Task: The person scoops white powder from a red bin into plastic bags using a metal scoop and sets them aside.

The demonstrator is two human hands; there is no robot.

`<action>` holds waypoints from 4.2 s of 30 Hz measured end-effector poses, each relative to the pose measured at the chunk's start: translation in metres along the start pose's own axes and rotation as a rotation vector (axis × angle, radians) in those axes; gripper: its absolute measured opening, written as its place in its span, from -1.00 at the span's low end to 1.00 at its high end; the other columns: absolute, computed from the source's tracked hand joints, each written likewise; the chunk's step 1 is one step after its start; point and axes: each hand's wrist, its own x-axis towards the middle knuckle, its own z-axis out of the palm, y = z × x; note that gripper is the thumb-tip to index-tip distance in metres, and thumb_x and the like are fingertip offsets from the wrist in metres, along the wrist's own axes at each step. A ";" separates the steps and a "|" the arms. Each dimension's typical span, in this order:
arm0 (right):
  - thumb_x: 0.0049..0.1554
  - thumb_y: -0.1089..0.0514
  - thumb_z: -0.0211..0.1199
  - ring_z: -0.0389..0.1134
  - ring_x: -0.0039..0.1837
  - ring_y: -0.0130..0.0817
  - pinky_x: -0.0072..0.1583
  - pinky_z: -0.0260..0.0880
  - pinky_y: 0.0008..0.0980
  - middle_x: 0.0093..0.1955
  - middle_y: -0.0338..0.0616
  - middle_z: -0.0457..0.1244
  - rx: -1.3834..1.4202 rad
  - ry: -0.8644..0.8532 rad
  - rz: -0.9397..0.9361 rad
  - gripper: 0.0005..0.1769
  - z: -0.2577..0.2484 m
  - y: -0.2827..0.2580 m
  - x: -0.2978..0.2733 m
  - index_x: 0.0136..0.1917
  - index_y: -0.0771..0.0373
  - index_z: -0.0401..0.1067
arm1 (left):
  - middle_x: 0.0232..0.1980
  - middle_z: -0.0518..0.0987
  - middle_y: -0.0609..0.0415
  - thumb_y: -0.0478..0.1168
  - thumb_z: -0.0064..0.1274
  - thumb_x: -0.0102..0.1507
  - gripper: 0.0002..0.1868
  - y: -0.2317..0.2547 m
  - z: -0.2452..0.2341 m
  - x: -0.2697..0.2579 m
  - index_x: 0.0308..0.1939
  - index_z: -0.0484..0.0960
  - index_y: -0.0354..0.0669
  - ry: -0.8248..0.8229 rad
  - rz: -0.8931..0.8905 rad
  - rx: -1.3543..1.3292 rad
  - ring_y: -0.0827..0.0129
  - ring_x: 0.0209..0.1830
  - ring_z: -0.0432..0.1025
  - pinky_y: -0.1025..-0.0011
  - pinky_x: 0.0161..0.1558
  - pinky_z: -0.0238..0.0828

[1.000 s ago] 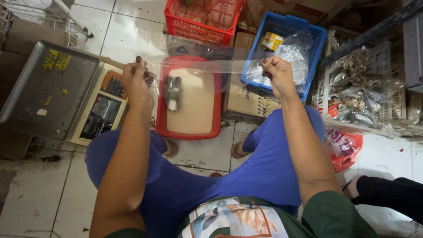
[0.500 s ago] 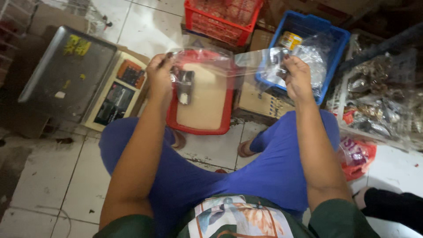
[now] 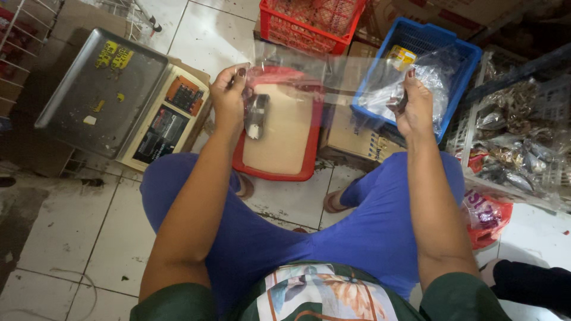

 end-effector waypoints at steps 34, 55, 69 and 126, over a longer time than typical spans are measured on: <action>0.29 0.24 0.38 0.28 -0.17 -0.57 -0.05 0.27 -0.54 -0.22 -0.25 0.34 -0.307 -0.165 -0.273 -0.82 0.016 -0.007 -0.014 -0.14 0.27 0.45 | -0.42 0.44 0.13 -0.22 0.24 0.38 -0.67 -0.008 -0.025 0.017 -0.38 0.42 -0.12 0.146 -0.044 0.045 0.47 -0.52 0.34 0.46 -0.40 0.44; 0.21 0.26 0.42 0.33 -0.01 -0.56 0.08 0.39 -0.47 -0.07 -0.30 0.30 -0.284 -0.725 -0.148 -0.77 0.224 0.063 -0.049 -0.05 0.26 0.34 | -0.18 0.56 0.10 -0.24 0.16 0.38 -0.88 -0.043 0.013 -0.016 -0.08 0.57 -0.17 -0.261 -0.386 -0.463 0.43 -0.24 0.47 0.40 -0.18 0.46; 0.23 0.34 0.24 0.30 -0.11 -0.50 -0.03 0.31 -0.46 -0.15 -0.25 0.31 -0.375 -0.297 -0.219 -0.89 0.198 0.113 0.005 -0.15 0.25 0.38 | -0.18 0.51 0.07 -0.20 0.10 0.43 -0.87 0.001 0.017 -0.006 -0.12 0.49 -0.15 -0.231 -0.304 -0.660 0.31 -0.13 0.48 0.26 0.07 0.48; 0.04 0.13 0.29 0.36 0.21 -0.20 0.26 0.34 -0.24 0.16 -0.09 0.34 -1.243 -0.701 -0.167 -0.57 0.224 0.372 0.102 0.19 0.22 0.44 | -0.09 0.63 -0.02 -0.35 0.13 0.19 -0.67 -0.071 -0.032 0.065 0.03 0.53 -0.30 0.055 -0.066 0.447 0.32 -0.08 0.55 0.40 -0.01 0.50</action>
